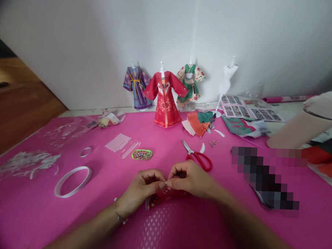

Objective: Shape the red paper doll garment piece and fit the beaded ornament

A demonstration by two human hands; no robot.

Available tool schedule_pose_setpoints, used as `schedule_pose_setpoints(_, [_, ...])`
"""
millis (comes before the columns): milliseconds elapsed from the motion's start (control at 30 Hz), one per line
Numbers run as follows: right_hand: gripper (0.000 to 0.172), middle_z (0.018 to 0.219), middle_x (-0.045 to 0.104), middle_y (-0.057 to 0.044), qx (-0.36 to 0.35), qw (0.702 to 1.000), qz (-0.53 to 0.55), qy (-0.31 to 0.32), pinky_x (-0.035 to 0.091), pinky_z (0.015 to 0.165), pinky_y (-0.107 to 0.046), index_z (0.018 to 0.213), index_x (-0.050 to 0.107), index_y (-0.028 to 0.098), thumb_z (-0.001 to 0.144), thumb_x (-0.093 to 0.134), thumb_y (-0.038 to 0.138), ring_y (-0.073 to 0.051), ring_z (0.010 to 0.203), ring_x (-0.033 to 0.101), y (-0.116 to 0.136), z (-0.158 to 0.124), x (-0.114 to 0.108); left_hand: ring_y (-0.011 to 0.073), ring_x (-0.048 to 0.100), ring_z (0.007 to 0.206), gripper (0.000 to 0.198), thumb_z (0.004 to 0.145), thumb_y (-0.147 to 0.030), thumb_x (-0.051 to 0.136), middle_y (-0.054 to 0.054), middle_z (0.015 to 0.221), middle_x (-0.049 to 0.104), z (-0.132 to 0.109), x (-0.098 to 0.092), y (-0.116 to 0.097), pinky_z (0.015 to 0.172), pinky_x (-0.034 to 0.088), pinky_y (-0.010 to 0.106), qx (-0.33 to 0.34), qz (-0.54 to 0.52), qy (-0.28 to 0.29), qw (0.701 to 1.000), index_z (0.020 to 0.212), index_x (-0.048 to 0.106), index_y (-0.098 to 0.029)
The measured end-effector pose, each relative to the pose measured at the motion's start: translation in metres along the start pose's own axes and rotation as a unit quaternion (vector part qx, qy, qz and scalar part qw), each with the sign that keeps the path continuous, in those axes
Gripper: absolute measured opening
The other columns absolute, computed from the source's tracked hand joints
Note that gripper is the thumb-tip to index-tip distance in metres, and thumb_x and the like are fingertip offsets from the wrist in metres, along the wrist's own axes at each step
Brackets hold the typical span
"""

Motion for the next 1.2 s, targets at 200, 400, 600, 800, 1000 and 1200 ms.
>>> schedule_pose_setpoints(200, [0.017,0.06,0.055,0.005,0.001,1.0,0.002,0.004,0.033,0.052,-0.025,0.071,0.065,0.02,0.075,0.069,0.036,-0.01,0.056,0.045,0.0004,-0.0004,-0.0002,0.0046,0.043,0.037,0.026,0.068,-0.038,0.076,-0.005,0.053,0.057,-0.001,0.0,0.0003,0.037,0.036,0.017,0.002,-0.003,0.002,1.0,0.068,0.064,-0.015])
schedule_pose_setpoints(400, [0.016,0.059,0.054,0.005,0.002,1.0,0.004,0.007,0.031,0.051,-0.025,0.07,0.065,0.02,0.074,0.07,0.035,-0.01,0.055,0.044,0.0001,-0.0002,0.0003,0.0046,0.043,0.036,0.024,0.068,-0.038,0.073,-0.005,0.053,0.057,-0.0013,0.0007,-0.0015,0.036,0.035,0.017,-0.005,0.0,0.008,1.0,0.069,0.064,-0.016])
schedule_pose_setpoints(600, [0.015,0.058,0.053,0.005,0.002,1.0,0.009,0.008,0.031,0.051,-0.025,0.07,0.064,0.019,0.073,0.068,0.034,-0.009,0.055,0.043,0.0016,-0.0003,0.0007,0.0049,0.042,0.035,0.025,0.069,-0.039,0.073,-0.005,0.052,0.056,-0.0016,-0.0001,-0.0027,0.036,0.035,0.018,-0.006,0.01,0.003,1.0,0.069,0.062,-0.016])
schedule_pose_setpoints(800, [0.015,0.057,0.052,0.005,0.009,1.0,0.011,0.003,0.03,0.05,-0.025,0.07,0.064,0.019,0.074,0.068,0.033,-0.009,0.054,0.043,0.003,-0.0006,0.0019,0.005,0.042,0.035,0.023,0.071,-0.037,0.069,-0.005,0.053,0.057,-0.0036,0.002,-0.0042,0.035,0.035,0.017,-0.002,0.025,0.001,1.0,0.073,0.06,-0.016])
schedule_pose_setpoints(1000, [0.014,0.059,0.055,0.005,0.009,1.0,0.003,0.002,0.032,0.051,-0.024,0.07,0.064,0.019,0.071,0.069,0.032,-0.01,0.056,0.045,0.0029,0.0005,0.0012,0.0052,0.043,0.035,0.021,0.072,-0.035,0.068,-0.006,0.053,0.055,-0.0038,0.0039,-0.0038,0.035,0.034,0.016,-0.001,0.029,-0.001,1.0,0.074,0.058,-0.017])
schedule_pose_setpoints(1200, [0.014,0.056,0.052,0.006,0.01,1.0,0.0,0.005,0.031,0.049,-0.024,0.07,0.064,0.018,0.07,0.068,0.032,-0.009,0.053,0.042,0.0045,0.0012,0.0006,0.0056,0.042,0.035,0.022,0.072,-0.036,0.066,-0.007,0.049,0.052,-0.0036,0.0039,-0.0039,0.035,0.034,0.016,-0.007,0.033,-0.002,0.999,0.073,0.056,-0.017])
Point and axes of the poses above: each hand's wrist, its own z-axis towards the middle knuckle, its own x-axis out of the palm, y = z × x, the point moved 2 cm from there along z, towards the middle knuckle
